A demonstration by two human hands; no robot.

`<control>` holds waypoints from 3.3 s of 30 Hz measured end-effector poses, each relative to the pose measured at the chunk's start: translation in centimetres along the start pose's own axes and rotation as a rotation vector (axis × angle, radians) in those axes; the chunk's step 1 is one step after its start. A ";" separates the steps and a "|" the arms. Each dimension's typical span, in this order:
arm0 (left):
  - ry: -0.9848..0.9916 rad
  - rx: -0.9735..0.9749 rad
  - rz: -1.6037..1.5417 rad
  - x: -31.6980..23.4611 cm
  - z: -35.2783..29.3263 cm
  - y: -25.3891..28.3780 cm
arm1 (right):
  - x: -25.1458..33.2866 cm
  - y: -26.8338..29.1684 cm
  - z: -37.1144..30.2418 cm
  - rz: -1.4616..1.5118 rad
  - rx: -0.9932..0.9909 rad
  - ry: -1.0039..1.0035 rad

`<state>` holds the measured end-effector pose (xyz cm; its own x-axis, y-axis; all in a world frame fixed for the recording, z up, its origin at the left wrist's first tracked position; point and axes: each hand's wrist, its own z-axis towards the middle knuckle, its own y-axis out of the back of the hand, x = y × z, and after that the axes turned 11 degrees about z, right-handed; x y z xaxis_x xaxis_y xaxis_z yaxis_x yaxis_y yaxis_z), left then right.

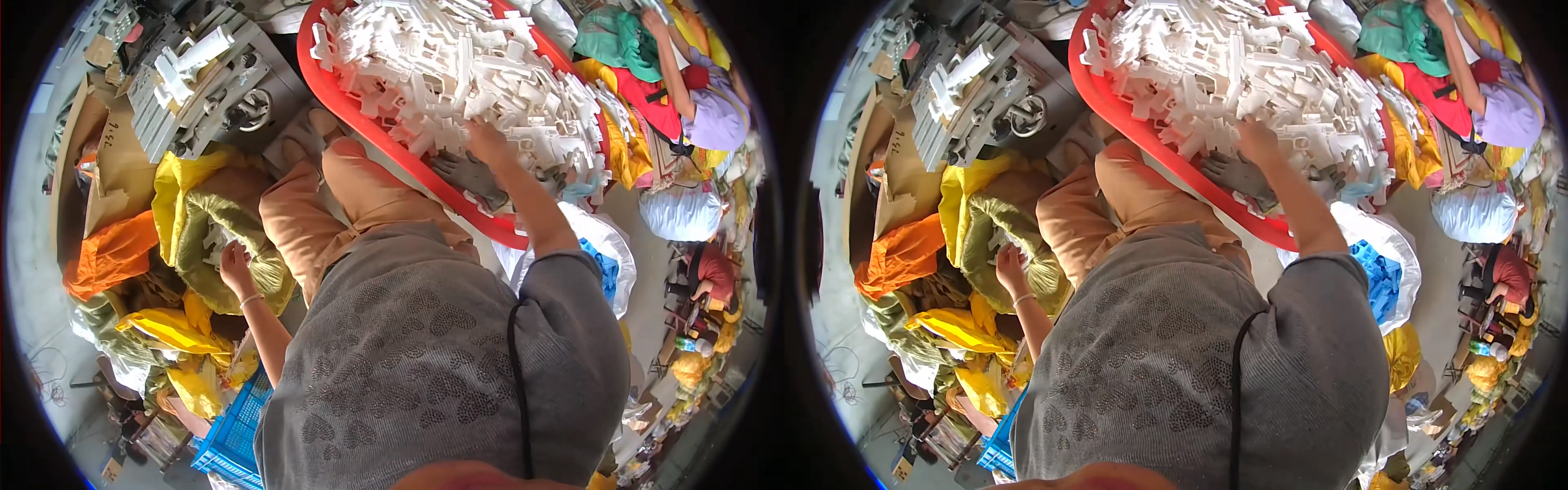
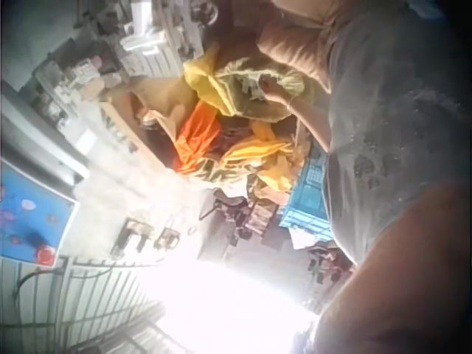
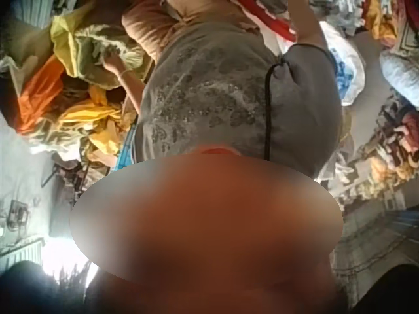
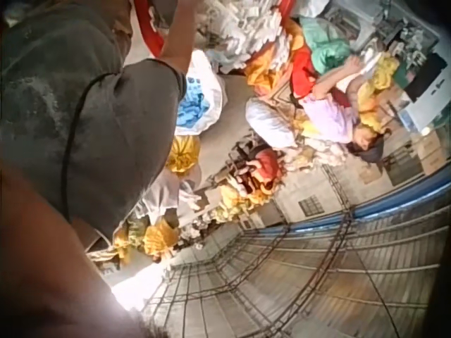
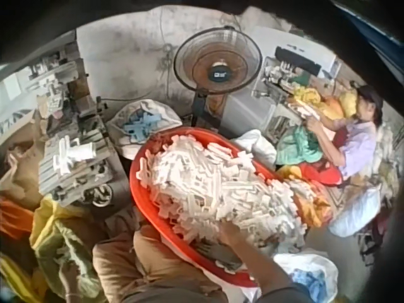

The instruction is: Assembling small plastic parts using a manual press machine and sorting the processed components into various bags.

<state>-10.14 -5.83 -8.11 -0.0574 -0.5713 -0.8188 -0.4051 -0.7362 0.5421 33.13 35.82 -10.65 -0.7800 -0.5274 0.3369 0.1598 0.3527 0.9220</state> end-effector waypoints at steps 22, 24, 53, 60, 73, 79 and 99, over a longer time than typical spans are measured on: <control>-0.018 0.095 -0.061 -1.1 -1.5 -0.4 | 1.4 0.0 7.1 0.173 -0.379 -0.712; -0.049 0.082 -0.036 -2.3 -1.8 -0.1 | 2.5 0.1 7.6 0.168 -0.429 -0.615; -0.980 -0.162 0.130 -32.1 9.5 0.2 | 21.4 16.0 9.1 1.517 -0.088 0.459; -0.578 -0.404 -0.009 -21.6 7.0 5.4 | 35.4 19.6 14.8 0.591 -0.324 1.161; -0.079 -0.345 0.322 -1.4 2.7 8.0 | 33.1 19.1 12.8 0.540 -0.480 1.031; 0.005 -0.101 -0.093 5.1 2.9 5.1 | 19.0 7.5 5.2 0.823 -0.246 0.529; -0.225 -0.009 0.060 -2.4 1.2 -1.1 | -5.4 2.4 -2.4 0.130 -0.340 -0.397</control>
<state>-10.66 -3.21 -7.03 -0.2838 -0.5192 -0.8062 -0.3865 -0.7075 0.5917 39.19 37.65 -9.80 -0.8990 -0.1401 0.4150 0.4057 0.0909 0.9095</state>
